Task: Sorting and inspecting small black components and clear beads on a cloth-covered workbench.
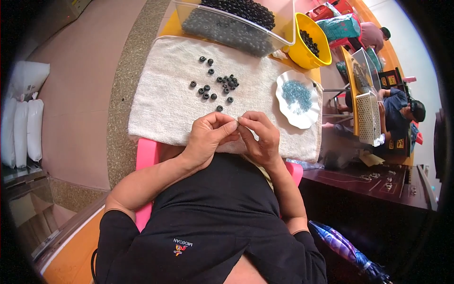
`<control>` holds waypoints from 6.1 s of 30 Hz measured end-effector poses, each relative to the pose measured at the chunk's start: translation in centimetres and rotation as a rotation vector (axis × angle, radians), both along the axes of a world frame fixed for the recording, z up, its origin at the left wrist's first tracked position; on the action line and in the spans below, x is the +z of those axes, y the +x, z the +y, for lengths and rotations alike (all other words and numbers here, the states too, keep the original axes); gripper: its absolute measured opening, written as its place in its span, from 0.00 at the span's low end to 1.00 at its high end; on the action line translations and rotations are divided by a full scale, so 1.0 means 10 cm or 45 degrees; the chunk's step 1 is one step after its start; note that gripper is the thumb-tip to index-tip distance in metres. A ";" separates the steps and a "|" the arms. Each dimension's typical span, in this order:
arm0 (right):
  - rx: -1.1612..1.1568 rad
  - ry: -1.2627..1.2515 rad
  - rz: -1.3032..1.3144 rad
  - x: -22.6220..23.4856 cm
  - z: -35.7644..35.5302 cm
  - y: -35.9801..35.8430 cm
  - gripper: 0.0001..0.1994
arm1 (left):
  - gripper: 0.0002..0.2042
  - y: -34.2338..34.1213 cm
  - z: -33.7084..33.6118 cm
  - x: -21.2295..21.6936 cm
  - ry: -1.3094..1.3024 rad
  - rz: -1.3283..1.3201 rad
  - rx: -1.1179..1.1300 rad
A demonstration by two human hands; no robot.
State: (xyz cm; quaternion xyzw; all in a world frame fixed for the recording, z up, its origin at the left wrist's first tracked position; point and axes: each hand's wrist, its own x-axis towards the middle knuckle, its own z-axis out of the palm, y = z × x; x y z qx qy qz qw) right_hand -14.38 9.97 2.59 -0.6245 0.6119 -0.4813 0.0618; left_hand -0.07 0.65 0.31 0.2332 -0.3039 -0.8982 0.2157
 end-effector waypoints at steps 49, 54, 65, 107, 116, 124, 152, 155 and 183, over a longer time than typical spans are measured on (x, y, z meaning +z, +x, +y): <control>-0.052 -0.157 0.199 -0.02 0.00 0.03 0.24 | 0.04 0.00 0.03 0.00 -0.119 -0.016 -0.017; -0.040 -0.132 0.203 0.08 0.02 0.04 0.23 | 0.04 0.01 0.05 0.07 -0.106 -0.015 -0.045; -0.496 -0.334 0.470 0.57 -0.10 -0.64 0.14 | 0.04 0.00 0.05 0.04 -0.178 -0.056 -0.028; -0.675 -0.359 0.420 0.80 -0.61 -2.16 0.06 | 0.12 0.26 0.84 1.58 -1.283 0.957 1.701; -0.217 -0.143 0.187 0.54 -0.67 -0.87 0.07 | 0.10 0.16 0.81 1.62 -1.116 1.101 1.843; 0.084 0.151 0.461 0.20 -0.90 -0.71 0.07 | 0.04 0.36 0.42 0.96 -2.082 1.221 0.880; 0.114 0.191 0.176 0.25 -0.70 -0.40 0.12 | 0.06 0.16 0.12 0.50 -1.256 0.119 0.296; 0.141 0.248 -0.225 0.23 -0.41 -0.37 0.09 | 0.08 0.10 0.14 0.35 -0.904 0.079 0.246; 0.226 0.129 -0.308 0.20 0.04 -0.18 0.14 | 0.06 -0.03 -0.03 0.22 -0.019 0.078 -0.169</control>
